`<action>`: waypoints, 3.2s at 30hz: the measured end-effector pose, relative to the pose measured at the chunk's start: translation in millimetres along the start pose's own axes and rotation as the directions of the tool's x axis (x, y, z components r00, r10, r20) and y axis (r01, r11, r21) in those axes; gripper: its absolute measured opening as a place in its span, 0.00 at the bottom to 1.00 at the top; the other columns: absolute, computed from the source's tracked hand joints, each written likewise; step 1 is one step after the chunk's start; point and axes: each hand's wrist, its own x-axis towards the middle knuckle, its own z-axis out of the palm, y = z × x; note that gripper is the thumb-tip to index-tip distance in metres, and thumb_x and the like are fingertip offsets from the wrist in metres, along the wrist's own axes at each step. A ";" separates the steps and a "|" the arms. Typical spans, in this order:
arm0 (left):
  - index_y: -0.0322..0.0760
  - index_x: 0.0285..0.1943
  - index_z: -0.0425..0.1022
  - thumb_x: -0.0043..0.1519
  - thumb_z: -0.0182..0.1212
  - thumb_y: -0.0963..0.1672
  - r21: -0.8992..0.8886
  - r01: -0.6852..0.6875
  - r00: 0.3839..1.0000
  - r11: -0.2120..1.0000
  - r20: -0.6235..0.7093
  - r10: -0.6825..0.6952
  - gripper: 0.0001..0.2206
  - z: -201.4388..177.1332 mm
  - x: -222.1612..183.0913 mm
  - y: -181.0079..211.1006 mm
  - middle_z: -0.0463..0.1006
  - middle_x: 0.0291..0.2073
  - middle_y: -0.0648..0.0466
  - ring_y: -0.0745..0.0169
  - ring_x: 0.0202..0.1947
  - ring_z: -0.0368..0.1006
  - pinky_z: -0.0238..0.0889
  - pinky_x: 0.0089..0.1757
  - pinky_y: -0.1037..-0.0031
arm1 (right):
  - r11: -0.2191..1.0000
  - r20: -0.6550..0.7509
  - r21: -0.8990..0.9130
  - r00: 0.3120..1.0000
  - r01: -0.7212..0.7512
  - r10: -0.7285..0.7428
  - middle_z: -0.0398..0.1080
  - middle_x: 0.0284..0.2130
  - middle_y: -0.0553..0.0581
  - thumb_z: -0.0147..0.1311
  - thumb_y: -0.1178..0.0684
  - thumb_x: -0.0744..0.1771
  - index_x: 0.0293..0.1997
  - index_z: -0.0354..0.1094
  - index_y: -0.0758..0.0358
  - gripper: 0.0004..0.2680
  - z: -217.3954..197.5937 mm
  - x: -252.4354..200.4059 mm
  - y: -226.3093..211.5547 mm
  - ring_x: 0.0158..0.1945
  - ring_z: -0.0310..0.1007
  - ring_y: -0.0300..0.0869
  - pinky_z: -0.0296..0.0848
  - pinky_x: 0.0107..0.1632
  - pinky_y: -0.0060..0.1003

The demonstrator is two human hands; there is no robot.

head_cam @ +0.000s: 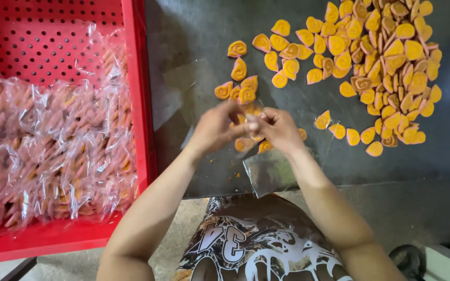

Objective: The person packs orange and pink snacks into plastic bags by hand and places the filled bags into a red crate.

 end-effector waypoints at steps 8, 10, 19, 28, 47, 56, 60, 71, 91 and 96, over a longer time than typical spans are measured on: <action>0.40 0.35 0.78 0.55 0.67 0.43 0.293 -0.039 0.992 0.955 -0.100 0.072 0.04 -0.3 0.9 -15.8 0.79 0.34 0.50 0.45 0.35 0.78 0.70 0.36 0.58 | 0.962 0.034 -0.267 0.998 0.053 -0.046 0.65 0.20 0.47 0.60 0.53 0.67 0.27 0.64 0.64 0.10 -17.5 16.2 9.8 0.27 0.65 0.32 0.66 0.30 0.30; 0.39 0.37 0.77 0.54 0.65 0.41 0.301 -0.112 0.988 0.947 -0.065 0.137 0.04 15.8 -4.4 -15.3 0.79 0.40 0.50 0.44 0.37 0.79 0.71 0.37 0.57 | 0.851 -0.070 -0.520 0.990 0.067 -0.121 0.57 0.19 0.51 0.66 0.53 0.66 0.28 0.58 0.67 0.15 -10.3 21.6 26.7 0.27 0.57 0.38 0.61 0.29 0.35; 0.42 0.52 0.81 0.54 0.60 0.38 0.409 0.093 0.931 0.908 -0.358 0.066 0.17 -16.8 6.8 -33.3 0.79 0.56 0.53 0.47 0.43 0.79 0.73 0.44 0.60 | 0.623 0.265 -0.595 0.856 0.507 -0.444 0.67 0.49 0.64 0.75 0.44 0.61 0.58 0.60 0.68 0.28 -37.3 108.2 28.1 0.54 0.67 0.51 0.67 0.56 0.43; 0.36 0.56 0.79 0.56 0.59 0.38 -0.005 0.099 0.885 0.995 -0.456 -0.090 0.18 -26.9 10.5 -20.9 0.80 0.57 0.53 0.54 0.40 0.81 0.72 0.43 0.72 | 0.572 0.341 -0.799 0.923 0.185 0.177 0.75 0.45 0.61 0.71 0.39 0.59 0.49 0.72 0.63 0.22 -59.6 131.9 35.0 0.50 0.75 0.46 0.72 0.54 0.42; 0.42 0.62 0.74 0.49 0.61 0.37 0.411 0.077 0.949 0.909 -0.310 0.059 0.27 -15.1 5.2 -17.1 0.72 0.64 0.56 0.43 0.42 0.79 0.73 0.41 0.58 | 0.992 0.160 -0.024 0.980 0.125 -0.119 0.70 0.54 0.56 0.63 0.48 0.66 0.64 0.60 0.66 0.22 -18.2 25.4 -0.6 0.58 0.71 0.38 0.73 0.60 0.35; 0.37 0.67 0.66 0.51 0.63 0.40 0.282 -0.156 0.964 0.947 -0.165 0.208 0.30 19.3 -5.3 -13.2 0.69 0.66 0.49 0.39 0.47 0.78 0.74 0.41 0.56 | 0.882 -0.155 -0.342 0.906 0.324 -0.393 0.77 0.49 0.59 0.61 0.50 0.70 0.65 0.64 0.70 0.18 47.2 -15.8 -23.1 0.52 0.78 0.38 0.76 0.52 0.33; 0.39 0.67 0.66 0.54 0.63 0.40 0.296 -0.172 0.963 0.940 -0.149 0.223 0.28 11.1 -4.6 -8.6 0.69 0.68 0.52 0.42 0.47 0.79 0.74 0.40 0.58 | 0.941 -0.127 -0.239 0.953 0.240 -0.275 0.76 0.42 0.59 0.57 0.53 0.71 0.67 0.64 0.67 0.17 46.5 -24.3 -26.9 0.40 0.76 0.37 0.74 0.41 0.30; 0.40 0.67 0.68 0.52 0.58 0.36 0.237 -0.237 0.935 0.942 -0.206 0.288 0.29 13.2 -11.5 5.1 0.69 0.69 0.53 0.44 0.54 0.77 0.74 0.45 0.63 | 0.900 -0.236 -0.401 0.930 0.172 -0.283 0.76 0.24 0.56 0.64 0.56 0.65 0.47 0.56 0.64 0.15 28.0 -6.5 -62.1 0.28 0.79 0.35 0.74 0.30 0.32; 0.35 0.72 0.63 0.49 0.59 0.37 0.270 -0.326 0.926 0.906 -0.103 0.363 0.35 37.1 -24.5 0.8 0.66 0.67 0.45 0.39 0.55 0.74 0.72 0.46 0.57 | 0.620 -0.132 -0.616 0.712 0.487 -0.690 0.74 0.37 0.65 0.58 0.57 0.69 0.54 0.57 0.60 0.12 40.5 25.1 -30.2 0.41 0.77 0.60 0.74 0.41 0.47; 0.35 0.74 0.62 0.61 0.55 0.33 0.107 -0.318 0.907 0.942 -0.254 0.336 0.29 18.3 5.4 -38.9 0.66 0.69 0.45 0.40 0.68 0.72 0.70 0.61 0.60 | 0.728 0.051 -0.675 0.992 0.117 -0.111 0.77 0.27 0.63 0.54 0.51 0.65 0.60 0.65 0.51 0.16 19.6 10.5 -86.3 0.32 0.80 0.55 0.72 0.35 0.49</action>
